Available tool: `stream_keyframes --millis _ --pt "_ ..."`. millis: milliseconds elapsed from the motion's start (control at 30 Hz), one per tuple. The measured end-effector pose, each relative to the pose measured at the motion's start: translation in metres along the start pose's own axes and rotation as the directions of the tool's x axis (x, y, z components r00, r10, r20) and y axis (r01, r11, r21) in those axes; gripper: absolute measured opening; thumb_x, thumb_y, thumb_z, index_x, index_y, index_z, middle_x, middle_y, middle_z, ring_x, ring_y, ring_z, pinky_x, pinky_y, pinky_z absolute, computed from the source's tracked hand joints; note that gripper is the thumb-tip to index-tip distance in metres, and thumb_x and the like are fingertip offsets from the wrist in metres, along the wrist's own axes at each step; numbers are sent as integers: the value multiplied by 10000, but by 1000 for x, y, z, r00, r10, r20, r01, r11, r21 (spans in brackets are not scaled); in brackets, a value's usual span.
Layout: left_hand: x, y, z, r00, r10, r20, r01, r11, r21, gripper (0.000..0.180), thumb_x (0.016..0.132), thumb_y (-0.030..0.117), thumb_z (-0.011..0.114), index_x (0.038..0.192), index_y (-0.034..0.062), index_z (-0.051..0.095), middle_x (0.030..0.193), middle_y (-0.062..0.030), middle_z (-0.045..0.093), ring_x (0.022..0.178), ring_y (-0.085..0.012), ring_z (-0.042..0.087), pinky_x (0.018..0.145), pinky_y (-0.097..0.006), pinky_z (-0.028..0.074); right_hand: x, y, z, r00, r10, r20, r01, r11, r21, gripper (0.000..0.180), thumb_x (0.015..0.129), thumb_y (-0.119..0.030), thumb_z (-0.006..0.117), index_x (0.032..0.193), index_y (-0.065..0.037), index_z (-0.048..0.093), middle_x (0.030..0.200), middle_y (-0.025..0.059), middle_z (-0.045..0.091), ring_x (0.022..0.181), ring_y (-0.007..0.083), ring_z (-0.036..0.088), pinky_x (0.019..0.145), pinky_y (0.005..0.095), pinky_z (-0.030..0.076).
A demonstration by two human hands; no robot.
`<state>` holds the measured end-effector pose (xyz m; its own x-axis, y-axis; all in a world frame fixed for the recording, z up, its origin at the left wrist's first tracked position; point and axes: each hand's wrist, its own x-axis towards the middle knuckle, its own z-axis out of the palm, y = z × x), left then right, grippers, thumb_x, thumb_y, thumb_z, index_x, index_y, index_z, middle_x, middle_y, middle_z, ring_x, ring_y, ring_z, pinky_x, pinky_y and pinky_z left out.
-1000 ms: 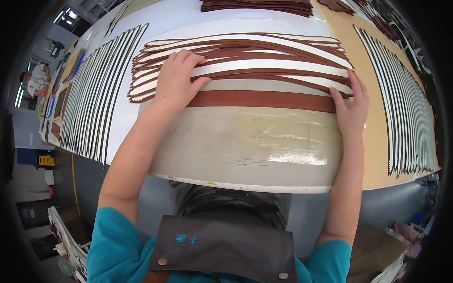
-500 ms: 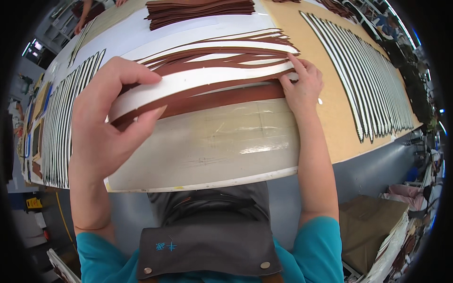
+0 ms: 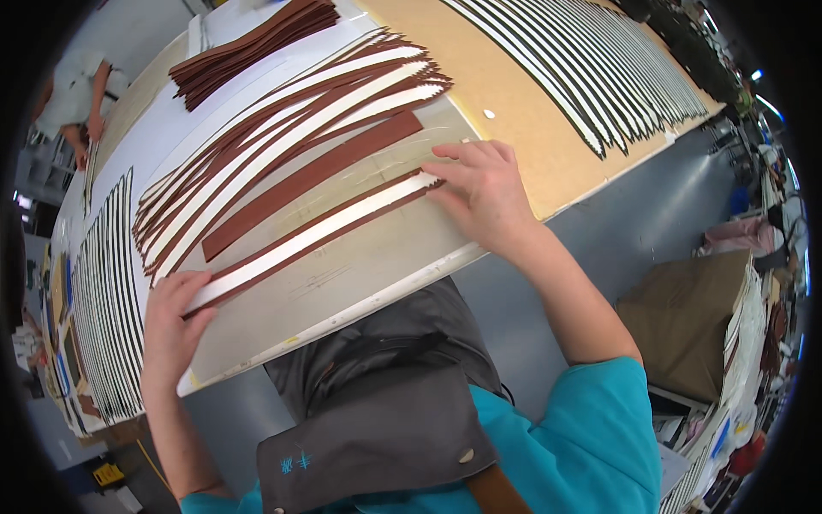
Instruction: The person assembles long, serrated brown leather strips by placing them onto white backing sheets on a workbench. They smooth the leather to ensure adhesion and use a small yellow tool to press the edges. The process is repeated for multiple units, with finished pieces stacked on the table.
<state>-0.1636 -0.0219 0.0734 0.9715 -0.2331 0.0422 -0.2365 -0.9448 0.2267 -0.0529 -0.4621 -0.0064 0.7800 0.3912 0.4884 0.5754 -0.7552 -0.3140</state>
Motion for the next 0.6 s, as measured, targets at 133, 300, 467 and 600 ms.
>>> stream_keyframes --millis 133,300,467,600 --pt "5 16 41 992 85 -96 -95 991 -99 511 796 52 833 1296 57 726 1395 -126 669 1239 -356 611 1065 -438 483 -29 1 -4 988 150 -18 -151 987 -51 404 834 -220 869 1223 -149 792 1451 113 620 1323 344 553 1126 498 391" --pt "43 81 80 966 240 -99 -260 908 -329 503 884 33 762 1381 40 686 1519 -128 607 1368 -360 558 1156 -450 442 -31 4 1 990 142 -8 -142 987 -78 432 845 -304 869 1254 -188 791 1546 145 547 1441 391 467 1157 532 356" --pt "74 114 105 962 264 -67 -272 936 -223 545 935 126 747 1457 27 626 1580 -103 561 1415 -360 502 1188 -469 384 -26 6 2 992 119 52 -113 988 -107 455 868 -360 848 1287 -196 783 1587 177 507 1520 413 395 1186 558 325" --pt "88 116 114 962 258 -86 -270 945 -184 558 938 159 756 1466 35 623 1585 -94 558 1425 -350 489 1184 -474 372 -19 15 8 992 127 29 -122 985 -125 493 883 -395 832 1318 -173 767 1623 194 469 1549 423 355 1196 574 314"
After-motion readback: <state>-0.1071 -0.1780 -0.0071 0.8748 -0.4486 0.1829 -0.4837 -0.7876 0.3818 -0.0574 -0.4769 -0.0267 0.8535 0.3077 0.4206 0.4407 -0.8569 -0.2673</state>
